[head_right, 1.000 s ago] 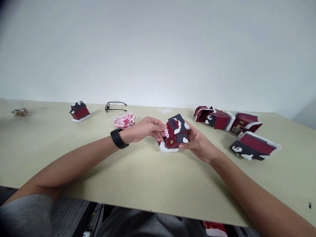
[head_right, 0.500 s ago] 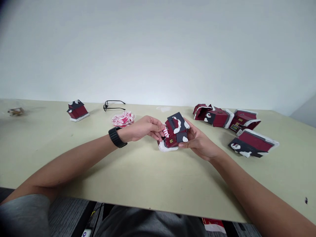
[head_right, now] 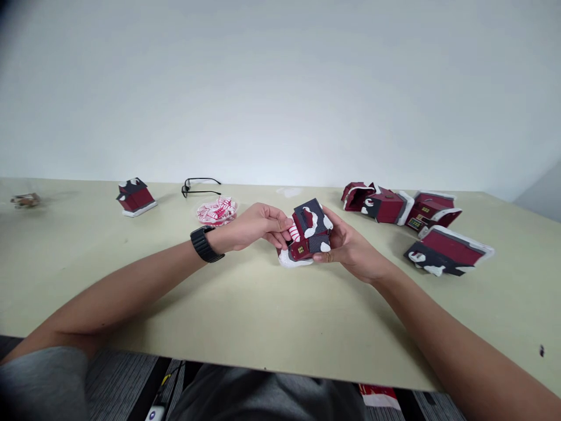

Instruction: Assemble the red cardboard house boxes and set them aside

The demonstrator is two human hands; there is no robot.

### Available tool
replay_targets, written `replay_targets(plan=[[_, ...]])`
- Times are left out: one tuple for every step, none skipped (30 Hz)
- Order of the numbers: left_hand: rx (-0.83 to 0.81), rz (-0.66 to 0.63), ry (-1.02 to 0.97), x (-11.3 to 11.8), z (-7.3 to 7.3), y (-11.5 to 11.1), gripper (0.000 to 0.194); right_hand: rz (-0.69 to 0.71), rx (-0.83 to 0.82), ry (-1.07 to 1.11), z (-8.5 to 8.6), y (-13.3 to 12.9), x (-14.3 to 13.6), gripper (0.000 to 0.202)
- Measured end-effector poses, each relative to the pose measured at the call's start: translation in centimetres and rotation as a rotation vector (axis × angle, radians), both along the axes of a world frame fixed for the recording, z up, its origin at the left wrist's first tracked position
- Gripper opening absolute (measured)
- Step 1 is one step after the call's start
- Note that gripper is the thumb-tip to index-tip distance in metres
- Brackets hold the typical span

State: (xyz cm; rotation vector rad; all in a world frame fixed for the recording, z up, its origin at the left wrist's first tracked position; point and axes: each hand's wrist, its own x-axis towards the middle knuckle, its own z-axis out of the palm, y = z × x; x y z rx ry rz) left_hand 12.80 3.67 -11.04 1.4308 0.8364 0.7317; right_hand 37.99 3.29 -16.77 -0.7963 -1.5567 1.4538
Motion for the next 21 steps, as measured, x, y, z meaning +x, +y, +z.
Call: replay_targets(plan=[[-0.005, 0.001, -0.001, 0.0, 0.0, 0.0, 0.028, 0.003, 0.002, -0.003, -0.1, 0.0, 0.0, 0.107], [-0.012, 0.003, 0.0, 0.0, 0.0, 0.0, 0.028, 0.005, 0.005, -0.009, -0.1, 0.1, 0.0, 0.107], [-0.021, 0.008, 0.004, 0.0, 0.0, 0.0, 0.029, 0.005, 0.012, -0.015, -0.1, 0.1, 0.0, 0.107], [-0.031, 0.016, 0.007, 0.1, -0.1, 0.1, 0.029, 0.002, 0.022, -0.021, -0.2, 0.1, 0.0, 0.106], [-0.042, 0.024, 0.011, 0.1, -0.1, 0.1, 0.029, -0.004, 0.034, -0.027, -0.2, 0.2, -0.1, 0.105], [-0.055, 0.034, 0.014, 0.1, -0.2, 0.2, 0.029, -0.012, 0.046, -0.033, -0.2, 0.2, -0.1, 0.104], [-0.068, 0.044, 0.016, 0.1, -0.3, 0.2, 0.03, -0.019, 0.057, -0.037, -0.2, 0.2, -0.2, 0.104], [-0.08, 0.052, 0.019, 0.2, -0.4, 0.3, 0.032, -0.025, 0.065, -0.041, -0.2, 0.2, -0.2, 0.105], [-0.088, 0.057, 0.021, 0.2, -0.5, 0.3, 0.034, -0.031, 0.071, -0.046, -0.2, 0.2, -0.2, 0.105], [-0.093, 0.06, 0.022, 0.2, -0.5, 0.3, 0.037, -0.035, 0.073, -0.052, -0.2, 0.1, -0.2, 0.106], [-0.095, 0.06, 0.025, 0.2, -0.6, 0.3, 0.04, -0.036, 0.074, -0.059, -0.2, 0.1, -0.3, 0.106], [-0.096, 0.061, 0.026, 0.3, -0.6, 0.3, 0.042, -0.035, 0.075, -0.065, -0.2, 0.1, -0.3, 0.106], [-0.095, 0.063, 0.026, 0.3, -0.7, 0.3, 0.044, -0.032, 0.078, -0.069, -0.2, 0.1, -0.3, 0.105], [-0.093, 0.066, 0.025, 0.3, -0.7, 0.3, 0.045, -0.026, 0.086, -0.07, -0.2, 0.1, -0.3, 0.104], [-0.092, 0.069, 0.025, 0.4, -0.8, 0.3, 0.046, -0.018, 0.095, -0.069, -0.2, 0.0, -0.4, 0.103], [-0.09, 0.072, 0.028, 0.4, -0.9, 0.2, 0.045, -0.01, 0.107, -0.07, -0.2, 0.0, -0.4, 0.101], [-0.093, 0.077, 0.033, 0.5, -1.0, 0.2, 0.044, -0.001, 0.118, -0.077, -0.2, 0.0, -0.4, 0.099], [-0.101, 0.083, 0.039, 0.6, -1.1, 0.1, 0.041, 0.006, 0.13, -0.086, -0.3, 0.0, -0.5, 0.097], [-0.116, 0.088, 0.046, 0.7, -1.2, 0.0, 0.039, 0.01, 0.14, -0.098, -0.3, 0.0, -0.5, 0.095], [-0.133, 0.096, 0.052, 0.8, -1.3, 0.0, 0.036, 0.012, 0.149, -0.111, -0.3, 0.0, -0.5, 0.094], [-0.149, 0.105, 0.056, 0.9, -1.4, -0.1, 0.033, 0.013, 0.158, -0.126, -0.3, -0.1, -0.5, 0.093]])
